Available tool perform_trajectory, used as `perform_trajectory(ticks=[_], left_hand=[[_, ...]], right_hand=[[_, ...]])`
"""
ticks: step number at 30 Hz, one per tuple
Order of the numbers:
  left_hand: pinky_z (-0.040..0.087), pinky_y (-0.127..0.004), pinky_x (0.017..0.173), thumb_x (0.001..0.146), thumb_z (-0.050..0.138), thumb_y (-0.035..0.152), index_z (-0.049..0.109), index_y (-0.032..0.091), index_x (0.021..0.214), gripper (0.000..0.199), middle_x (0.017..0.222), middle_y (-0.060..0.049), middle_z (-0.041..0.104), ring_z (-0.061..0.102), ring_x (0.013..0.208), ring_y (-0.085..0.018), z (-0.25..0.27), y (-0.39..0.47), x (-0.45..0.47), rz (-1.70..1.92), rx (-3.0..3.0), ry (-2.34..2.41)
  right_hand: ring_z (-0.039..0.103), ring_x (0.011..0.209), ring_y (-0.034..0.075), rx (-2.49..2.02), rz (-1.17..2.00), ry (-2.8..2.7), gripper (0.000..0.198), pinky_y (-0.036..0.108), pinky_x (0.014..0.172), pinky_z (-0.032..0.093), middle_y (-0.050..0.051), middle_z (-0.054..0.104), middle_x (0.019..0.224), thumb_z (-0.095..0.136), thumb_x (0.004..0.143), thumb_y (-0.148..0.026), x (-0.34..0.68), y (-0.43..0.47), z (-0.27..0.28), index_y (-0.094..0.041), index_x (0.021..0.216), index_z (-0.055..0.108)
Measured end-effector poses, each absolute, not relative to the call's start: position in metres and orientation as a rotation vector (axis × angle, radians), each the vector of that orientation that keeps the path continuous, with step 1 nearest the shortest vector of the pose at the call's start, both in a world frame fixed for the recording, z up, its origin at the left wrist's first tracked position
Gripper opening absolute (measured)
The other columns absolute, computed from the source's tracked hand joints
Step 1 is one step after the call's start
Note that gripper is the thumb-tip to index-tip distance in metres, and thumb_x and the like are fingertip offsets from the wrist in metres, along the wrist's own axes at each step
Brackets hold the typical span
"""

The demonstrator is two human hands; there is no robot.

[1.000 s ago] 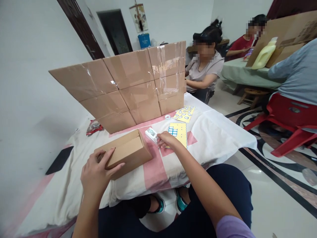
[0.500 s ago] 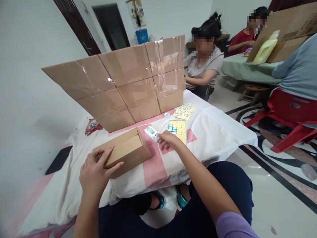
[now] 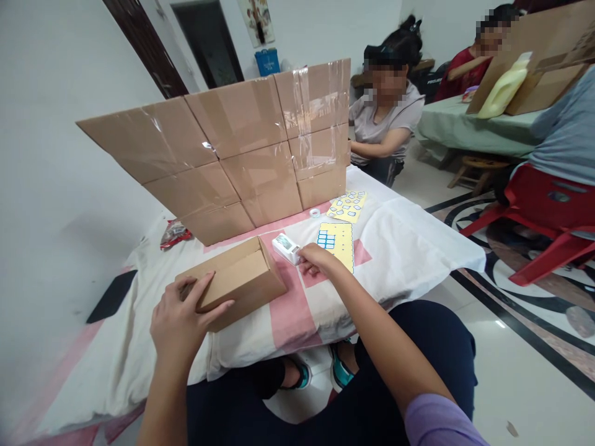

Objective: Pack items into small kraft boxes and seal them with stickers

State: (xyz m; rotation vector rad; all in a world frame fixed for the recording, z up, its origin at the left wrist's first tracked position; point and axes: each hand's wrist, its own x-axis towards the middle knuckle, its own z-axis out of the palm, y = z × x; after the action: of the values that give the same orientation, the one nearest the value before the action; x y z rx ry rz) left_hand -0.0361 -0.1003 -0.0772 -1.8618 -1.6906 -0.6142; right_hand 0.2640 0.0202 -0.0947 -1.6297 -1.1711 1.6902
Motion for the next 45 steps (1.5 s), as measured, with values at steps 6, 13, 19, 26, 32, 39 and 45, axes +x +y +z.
perform_trajectory(ticks=[6, 13, 19, 26, 32, 39, 45], left_hand=[[0.044, -0.038, 0.086, 0.083, 0.064, 0.066, 0.066, 0.029, 0.129, 0.059, 0.123, -0.011, 0.060, 0.062, 0.104, -0.027, -0.076, -0.103, -0.037, -0.620, -1.871, -1.682], [0.044, -0.038, 0.085, 0.083, 0.065, 0.065, 0.066, 0.029, 0.130, 0.059, 0.124, -0.011, 0.060, 0.063, 0.103, -0.027, -0.077, -0.100, -0.037, -0.633, -1.879, -1.711], [0.044, -0.039, 0.086, 0.084, 0.064, 0.065, 0.065, 0.028, 0.131, 0.060, 0.125, -0.011, 0.059, 0.062, 0.104, -0.028, -0.075, -0.102, -0.036, -0.632, -1.887, -1.735], [0.043, -0.038, 0.088, 0.084, 0.063, 0.067, 0.064, 0.030, 0.132, 0.060, 0.126, -0.011, 0.059, 0.061, 0.107, -0.028, -0.074, -0.104, -0.036, -0.614, -1.884, -1.778], [0.043, -0.038, 0.088, 0.084, 0.063, 0.066, 0.065, 0.029, 0.131, 0.059, 0.126, -0.012, 0.059, 0.061, 0.106, -0.028, -0.074, -0.104, -0.037, -0.615, -1.898, -1.757], [0.043, -0.037, 0.086, 0.084, 0.063, 0.066, 0.065, 0.029, 0.131, 0.059, 0.124, -0.011, 0.060, 0.061, 0.103, -0.027, -0.074, -0.104, -0.038, -0.617, -1.880, -1.733], [0.042, -0.037, 0.085, 0.084, 0.063, 0.066, 0.065, 0.029, 0.130, 0.059, 0.125, -0.011, 0.060, 0.061, 0.104, -0.027, -0.075, -0.102, -0.037, -0.632, -1.881, -1.743]], right_hand=[[0.056, 0.043, 0.017, -1.784, 1.489, -1.404, 0.018, 0.025, 0.042, 0.034, 0.005, 0.058, 0.053, 0.053, 0.092, -0.025, 0.268, 0.020, -0.093, -0.015, 0.078, 0.056], [0.065, 0.082, 0.020, -1.712, 0.878, -1.745, 0.019, 0.025, 0.069, 0.042, 0.008, 0.073, 0.092, 0.060, 0.088, -0.019, 0.285, 0.012, -0.083, -0.017, 0.103, 0.071], [0.064, 0.096, 0.020, -1.548, 0.612, -2.108, 0.039, 0.025, 0.077, 0.042, 0.004, 0.073, 0.112, 0.050, 0.090, -0.011, 0.284, 0.007, -0.088, -0.027, 0.113, 0.078], [0.062, 0.094, 0.021, -1.607, 0.458, -2.157, 0.040, 0.025, 0.070, 0.038, 0.006, 0.071, 0.103, 0.050, 0.092, -0.013, 0.280, 0.008, -0.091, -0.029, 0.115, 0.078], [0.063, 0.092, 0.022, -1.734, 0.366, -2.033, 0.041, 0.027, 0.066, 0.036, 0.007, 0.071, 0.102, 0.048, 0.091, -0.013, 0.280, 0.009, -0.098, -0.027, 0.114, 0.078], [0.062, 0.081, 0.018, -1.699, 0.662, -1.679, 0.023, 0.024, 0.068, 0.039, 0.005, 0.071, 0.090, 0.056, 0.091, -0.023, 0.287, 0.013, -0.100, -0.018, 0.107, 0.072], [0.047, 0.042, 0.011, -1.677, 1.212, -1.569, 0.033, 0.023, 0.043, 0.030, -0.002, 0.051, 0.050, 0.058, 0.094, -0.039, 0.284, 0.016, -0.114, -0.016, 0.071, 0.059]])
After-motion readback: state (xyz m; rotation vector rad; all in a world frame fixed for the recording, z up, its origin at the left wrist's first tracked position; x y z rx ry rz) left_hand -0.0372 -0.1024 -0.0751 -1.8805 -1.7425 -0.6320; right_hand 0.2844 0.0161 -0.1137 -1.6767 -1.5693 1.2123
